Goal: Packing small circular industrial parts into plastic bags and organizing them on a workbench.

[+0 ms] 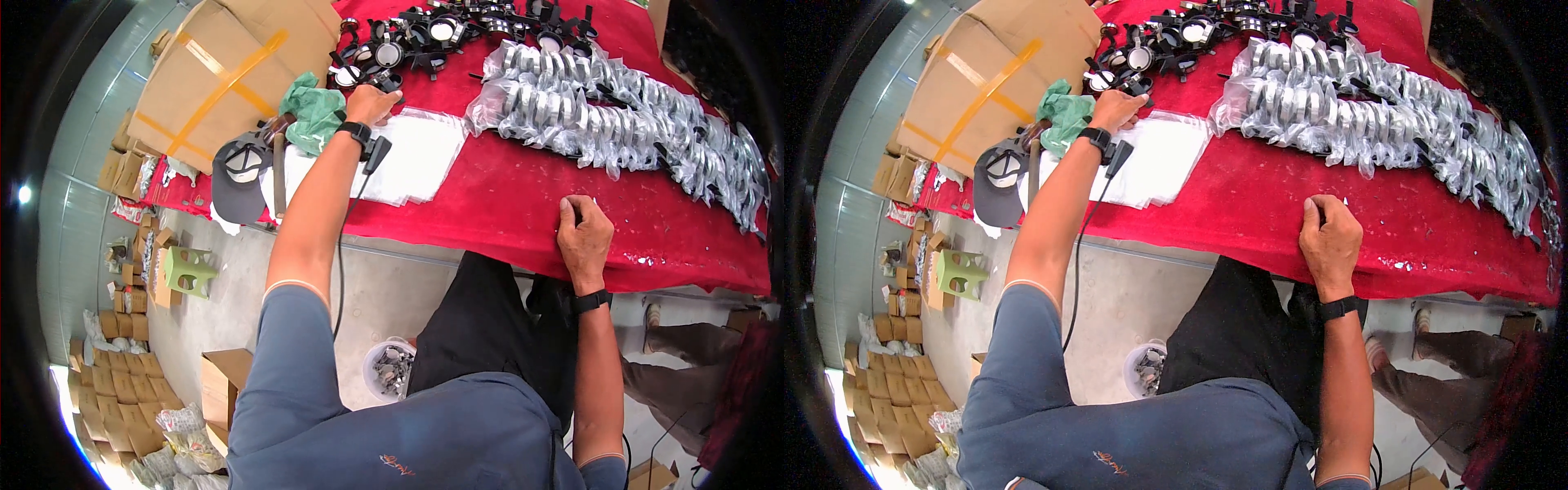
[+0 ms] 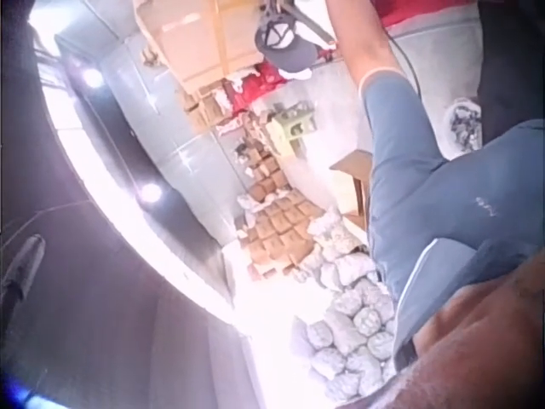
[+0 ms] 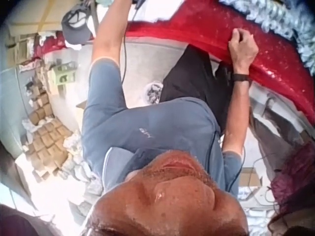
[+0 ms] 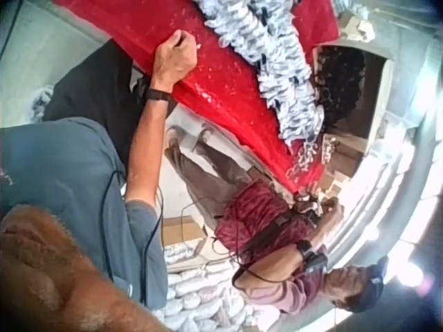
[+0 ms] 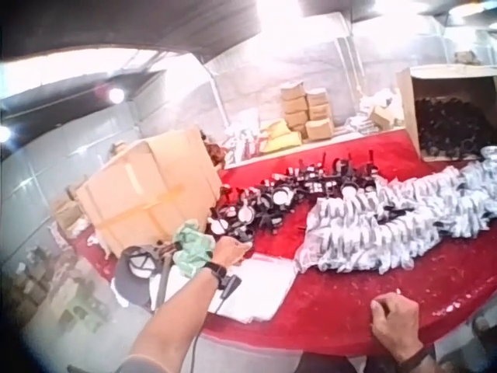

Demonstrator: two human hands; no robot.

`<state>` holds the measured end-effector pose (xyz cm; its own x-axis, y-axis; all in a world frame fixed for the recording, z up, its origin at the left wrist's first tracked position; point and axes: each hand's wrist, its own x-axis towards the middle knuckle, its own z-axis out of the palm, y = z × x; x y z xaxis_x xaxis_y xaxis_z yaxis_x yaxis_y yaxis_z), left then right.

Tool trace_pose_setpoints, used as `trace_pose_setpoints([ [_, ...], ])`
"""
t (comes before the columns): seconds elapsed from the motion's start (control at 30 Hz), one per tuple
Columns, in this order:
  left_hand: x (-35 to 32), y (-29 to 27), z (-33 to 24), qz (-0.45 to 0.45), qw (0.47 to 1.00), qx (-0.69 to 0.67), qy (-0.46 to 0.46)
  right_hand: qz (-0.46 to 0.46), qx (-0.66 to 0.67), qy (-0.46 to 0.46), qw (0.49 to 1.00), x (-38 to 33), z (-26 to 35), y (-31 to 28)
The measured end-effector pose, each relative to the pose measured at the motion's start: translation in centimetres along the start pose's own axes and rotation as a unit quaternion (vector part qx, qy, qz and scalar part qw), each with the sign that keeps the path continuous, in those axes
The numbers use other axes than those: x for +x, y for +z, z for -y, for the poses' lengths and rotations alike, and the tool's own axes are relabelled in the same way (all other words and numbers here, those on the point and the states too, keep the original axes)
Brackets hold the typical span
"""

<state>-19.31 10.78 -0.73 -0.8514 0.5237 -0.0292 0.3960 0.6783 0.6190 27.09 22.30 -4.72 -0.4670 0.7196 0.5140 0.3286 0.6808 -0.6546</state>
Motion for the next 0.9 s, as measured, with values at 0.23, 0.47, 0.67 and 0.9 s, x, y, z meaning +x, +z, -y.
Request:
trace_pose_setpoints([
  [0.23,2.4,2.6,0.6,-0.047,0.991,-0.123,-0.017,-0.009,-0.018,-0.011,1.000,0.1,0.5,0.5],
  [0.47,0.4,-0.5,0.4,0.004,0.997,0.058,0.055,-0.009,-0.028,-0.009,1.000,0.2,0.4,0.4],
  [0.67,0.9,-1.0,0.8,0.022,0.992,-0.122,-0.031,-0.007,-0.041,-0.012,0.999,-0.1,0.5,0.5],
  [0.9,3.6,3.6,0.3,0.045,0.967,-0.238,-0.078,-0.014,-0.034,-0.012,0.999,0.1,0.8,0.8],
])
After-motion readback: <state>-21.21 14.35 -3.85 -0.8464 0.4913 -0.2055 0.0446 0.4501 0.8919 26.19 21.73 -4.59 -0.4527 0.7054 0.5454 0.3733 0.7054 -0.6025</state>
